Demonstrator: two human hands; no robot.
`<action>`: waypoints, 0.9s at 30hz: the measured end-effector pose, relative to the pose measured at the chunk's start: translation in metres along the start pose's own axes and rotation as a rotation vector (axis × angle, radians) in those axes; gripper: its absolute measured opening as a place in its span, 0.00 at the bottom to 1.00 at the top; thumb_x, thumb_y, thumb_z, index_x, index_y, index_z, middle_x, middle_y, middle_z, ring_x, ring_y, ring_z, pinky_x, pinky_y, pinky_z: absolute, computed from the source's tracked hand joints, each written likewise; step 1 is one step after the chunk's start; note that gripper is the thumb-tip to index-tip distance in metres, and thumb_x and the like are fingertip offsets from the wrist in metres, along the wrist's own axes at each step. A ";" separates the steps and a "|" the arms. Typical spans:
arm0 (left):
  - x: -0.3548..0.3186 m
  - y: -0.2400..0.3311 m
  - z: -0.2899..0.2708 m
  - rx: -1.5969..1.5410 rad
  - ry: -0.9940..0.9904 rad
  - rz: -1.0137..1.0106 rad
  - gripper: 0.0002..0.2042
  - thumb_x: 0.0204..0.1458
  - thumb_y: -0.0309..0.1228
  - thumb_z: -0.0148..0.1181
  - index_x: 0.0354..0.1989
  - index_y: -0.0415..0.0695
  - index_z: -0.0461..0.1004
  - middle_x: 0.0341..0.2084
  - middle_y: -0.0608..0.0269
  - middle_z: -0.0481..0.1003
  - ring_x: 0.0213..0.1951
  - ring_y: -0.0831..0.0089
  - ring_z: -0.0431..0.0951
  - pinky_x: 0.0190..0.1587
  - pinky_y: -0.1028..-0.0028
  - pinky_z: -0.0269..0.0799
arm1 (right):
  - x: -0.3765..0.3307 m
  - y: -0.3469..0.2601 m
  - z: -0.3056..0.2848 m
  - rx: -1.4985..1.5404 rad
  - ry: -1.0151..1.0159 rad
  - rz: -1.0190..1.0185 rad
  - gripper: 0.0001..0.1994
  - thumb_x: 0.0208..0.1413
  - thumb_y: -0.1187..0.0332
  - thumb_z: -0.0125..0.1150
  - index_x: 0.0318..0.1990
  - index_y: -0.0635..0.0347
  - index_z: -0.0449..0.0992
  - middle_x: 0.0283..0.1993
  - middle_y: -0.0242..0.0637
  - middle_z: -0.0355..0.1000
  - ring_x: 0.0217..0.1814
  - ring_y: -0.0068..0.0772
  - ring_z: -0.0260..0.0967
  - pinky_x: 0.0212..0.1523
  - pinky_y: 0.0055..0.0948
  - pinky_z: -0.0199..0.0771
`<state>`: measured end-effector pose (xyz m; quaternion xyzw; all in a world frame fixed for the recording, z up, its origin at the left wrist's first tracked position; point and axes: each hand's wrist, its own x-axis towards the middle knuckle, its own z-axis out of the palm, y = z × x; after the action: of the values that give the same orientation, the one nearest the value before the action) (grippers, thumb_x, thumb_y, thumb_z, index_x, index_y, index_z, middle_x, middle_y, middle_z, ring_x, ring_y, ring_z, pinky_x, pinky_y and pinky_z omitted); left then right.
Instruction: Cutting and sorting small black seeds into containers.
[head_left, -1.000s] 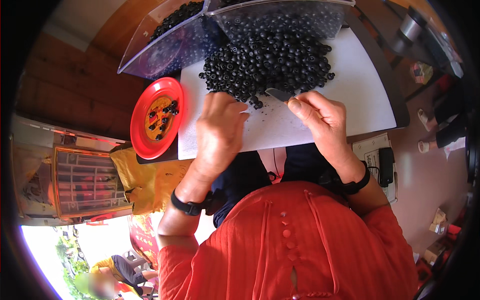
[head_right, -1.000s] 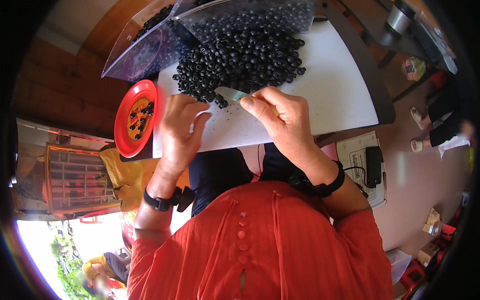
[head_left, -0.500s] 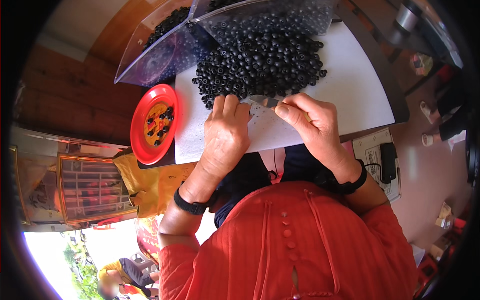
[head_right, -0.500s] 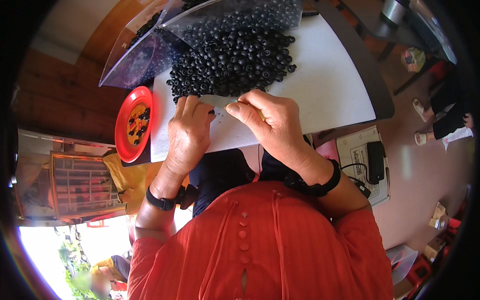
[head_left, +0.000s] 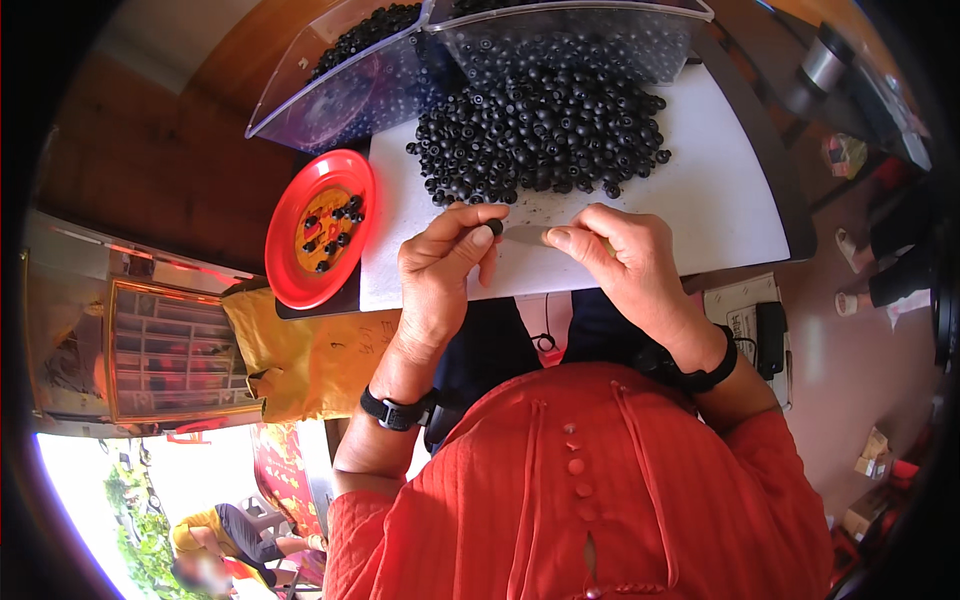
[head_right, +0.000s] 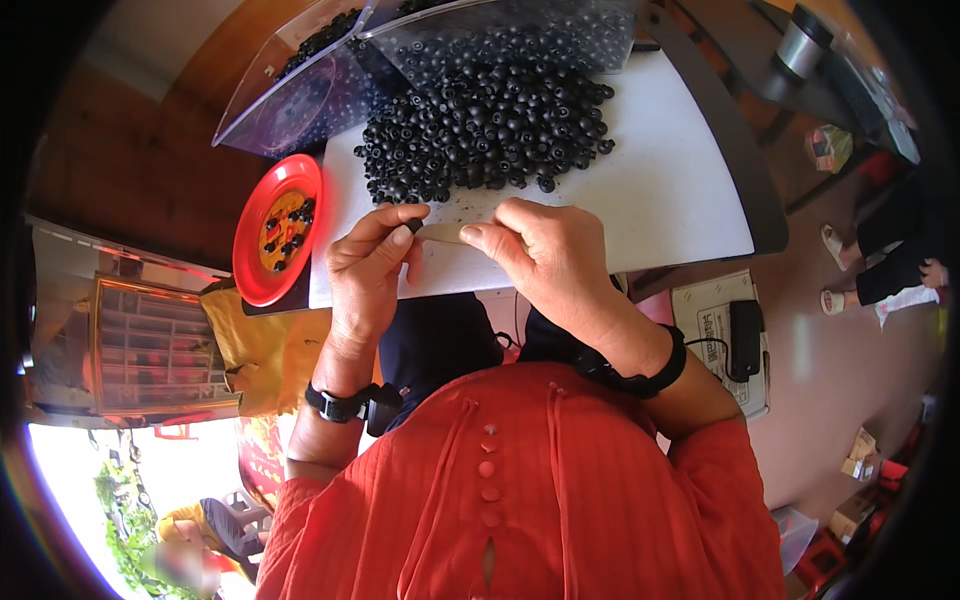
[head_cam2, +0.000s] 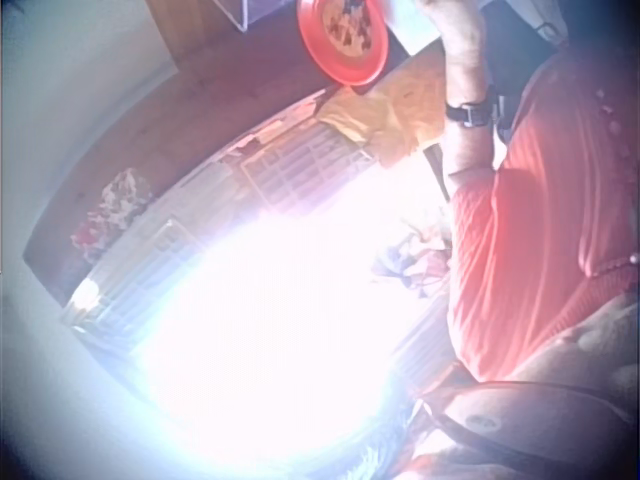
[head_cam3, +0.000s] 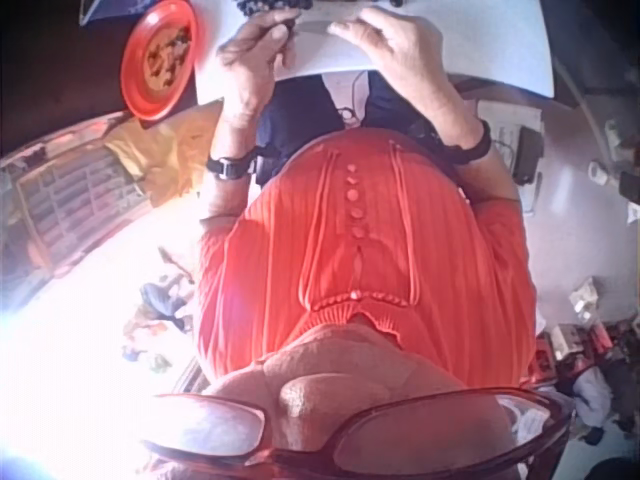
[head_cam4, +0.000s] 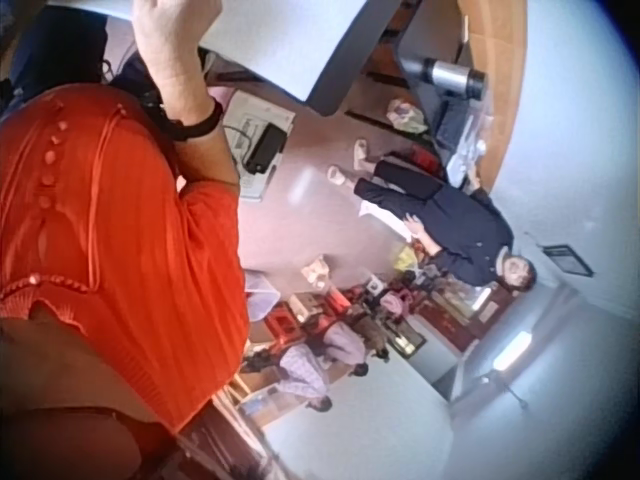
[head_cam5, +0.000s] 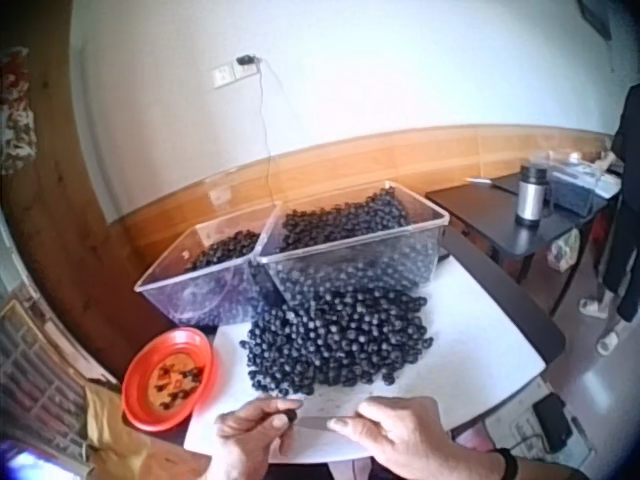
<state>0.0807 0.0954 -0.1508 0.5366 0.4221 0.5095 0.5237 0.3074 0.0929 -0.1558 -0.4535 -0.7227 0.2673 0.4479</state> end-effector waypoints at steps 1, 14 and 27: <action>-0.002 0.000 0.001 -0.004 0.004 0.002 0.10 0.64 0.19 0.58 0.50 0.35 0.81 0.36 0.66 0.74 0.28 0.80 0.72 0.32 0.79 0.69 | 0.001 -0.002 0.000 -0.003 -0.005 -0.003 0.11 0.65 0.67 0.66 0.34 0.67 0.80 0.20 0.31 0.69 0.23 0.15 0.60 0.24 0.24 0.61; -0.009 -0.010 0.005 -0.313 -0.025 -0.054 0.12 0.66 0.20 0.55 0.54 0.31 0.77 0.39 0.55 0.78 0.35 0.72 0.78 0.33 0.73 0.78 | 0.004 0.000 0.006 -0.057 0.071 -0.034 0.16 0.62 0.60 0.68 0.27 0.60 0.76 0.17 0.38 0.69 0.16 0.36 0.67 0.20 0.36 0.63; -0.010 -0.011 0.010 -0.372 -0.032 -0.065 0.13 0.67 0.20 0.54 0.57 0.34 0.78 0.38 0.57 0.77 0.36 0.73 0.78 0.35 0.73 0.79 | 0.004 0.002 0.008 -0.087 0.089 -0.085 0.17 0.62 0.59 0.68 0.26 0.59 0.74 0.17 0.39 0.69 0.16 0.39 0.66 0.20 0.38 0.63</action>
<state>0.0903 0.0856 -0.1622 0.4245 0.3296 0.5529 0.6367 0.3003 0.0975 -0.1590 -0.4528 -0.7316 0.1962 0.4704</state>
